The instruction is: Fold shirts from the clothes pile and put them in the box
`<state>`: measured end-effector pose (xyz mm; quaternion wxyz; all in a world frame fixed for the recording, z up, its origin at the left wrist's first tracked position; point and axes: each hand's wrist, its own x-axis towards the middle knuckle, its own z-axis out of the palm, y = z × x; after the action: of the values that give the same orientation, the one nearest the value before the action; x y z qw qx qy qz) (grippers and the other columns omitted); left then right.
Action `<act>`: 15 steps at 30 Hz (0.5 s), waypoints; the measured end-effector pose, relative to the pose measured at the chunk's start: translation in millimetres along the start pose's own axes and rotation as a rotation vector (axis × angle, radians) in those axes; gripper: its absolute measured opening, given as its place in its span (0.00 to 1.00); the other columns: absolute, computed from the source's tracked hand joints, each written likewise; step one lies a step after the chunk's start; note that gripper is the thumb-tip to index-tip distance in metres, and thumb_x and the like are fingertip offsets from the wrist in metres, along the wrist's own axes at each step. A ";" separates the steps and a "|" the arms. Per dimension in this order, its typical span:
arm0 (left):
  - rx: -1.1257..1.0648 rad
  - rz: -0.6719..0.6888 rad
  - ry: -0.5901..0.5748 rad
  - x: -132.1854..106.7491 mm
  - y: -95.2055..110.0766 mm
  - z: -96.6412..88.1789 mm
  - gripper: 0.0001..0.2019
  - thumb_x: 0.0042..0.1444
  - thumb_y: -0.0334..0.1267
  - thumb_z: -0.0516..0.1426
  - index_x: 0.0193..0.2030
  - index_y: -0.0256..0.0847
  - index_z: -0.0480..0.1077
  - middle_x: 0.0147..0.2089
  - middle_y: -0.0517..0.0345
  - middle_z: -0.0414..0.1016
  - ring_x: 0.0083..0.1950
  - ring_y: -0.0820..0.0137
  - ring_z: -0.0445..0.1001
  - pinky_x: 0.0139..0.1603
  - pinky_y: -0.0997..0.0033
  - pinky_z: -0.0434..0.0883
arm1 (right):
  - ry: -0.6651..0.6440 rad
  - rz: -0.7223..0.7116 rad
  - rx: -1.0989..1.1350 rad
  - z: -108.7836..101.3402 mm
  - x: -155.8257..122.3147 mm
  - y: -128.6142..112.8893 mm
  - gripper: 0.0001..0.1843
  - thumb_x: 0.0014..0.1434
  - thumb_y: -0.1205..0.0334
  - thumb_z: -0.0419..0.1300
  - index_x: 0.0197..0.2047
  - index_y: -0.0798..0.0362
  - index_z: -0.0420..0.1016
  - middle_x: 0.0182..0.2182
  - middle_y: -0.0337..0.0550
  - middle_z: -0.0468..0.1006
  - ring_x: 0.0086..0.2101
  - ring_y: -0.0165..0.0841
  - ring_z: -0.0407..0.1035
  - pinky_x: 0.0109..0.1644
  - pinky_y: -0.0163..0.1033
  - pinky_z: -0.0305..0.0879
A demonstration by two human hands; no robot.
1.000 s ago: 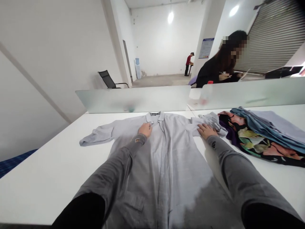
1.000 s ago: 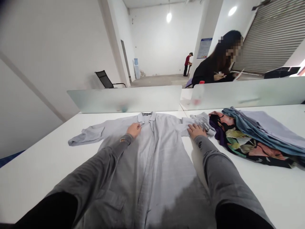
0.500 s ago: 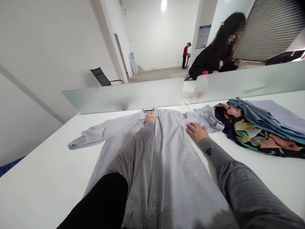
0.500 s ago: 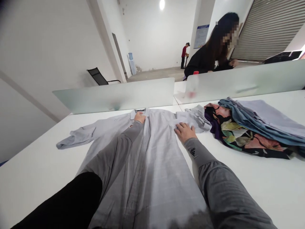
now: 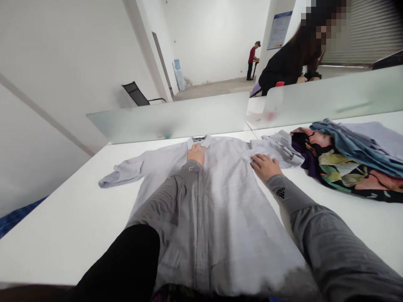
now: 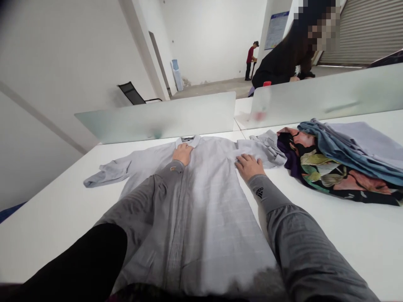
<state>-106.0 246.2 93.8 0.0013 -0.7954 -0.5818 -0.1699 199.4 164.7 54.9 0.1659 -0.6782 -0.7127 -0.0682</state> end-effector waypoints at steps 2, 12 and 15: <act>0.011 0.131 -0.083 -13.3 1.2 -5.5 0.26 0.55 0.24 0.51 0.57 0.52 0.68 0.66 0.55 0.59 0.69 0.58 0.52 0.65 0.51 0.55 | 0.004 0.009 0.007 -0.9 2.0 0.8 0.22 0.65 0.54 0.45 0.58 0.47 0.68 0.60 0.47 0.67 0.57 0.44 0.58 0.59 0.59 0.51; 0.063 0.162 -0.068 -141.5 -27.2 -105.5 0.14 0.60 0.32 0.51 0.52 0.36 0.68 0.53 0.49 0.72 0.55 0.64 0.69 0.58 0.68 0.64 | -0.070 -0.257 0.239 -46.7 -34.2 -38.6 0.25 0.63 0.51 0.47 0.59 0.51 0.70 0.57 0.48 0.70 0.56 0.42 0.64 0.59 0.45 0.60; 0.162 -0.153 0.040 -205.4 -36.3 -143.3 0.09 0.63 0.38 0.50 0.46 0.37 0.67 0.45 0.51 0.73 0.46 0.65 0.73 0.48 0.69 0.67 | -0.336 -0.371 0.209 -53.1 -43.5 -51.4 0.22 0.58 0.52 0.52 0.52 0.48 0.76 0.51 0.44 0.76 0.51 0.42 0.69 0.57 0.45 0.63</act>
<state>-232.6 39.3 165.9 0.0645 -0.7424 -0.6524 -0.1377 157.3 102.9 96.8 0.0989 -0.5170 -0.8455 0.0898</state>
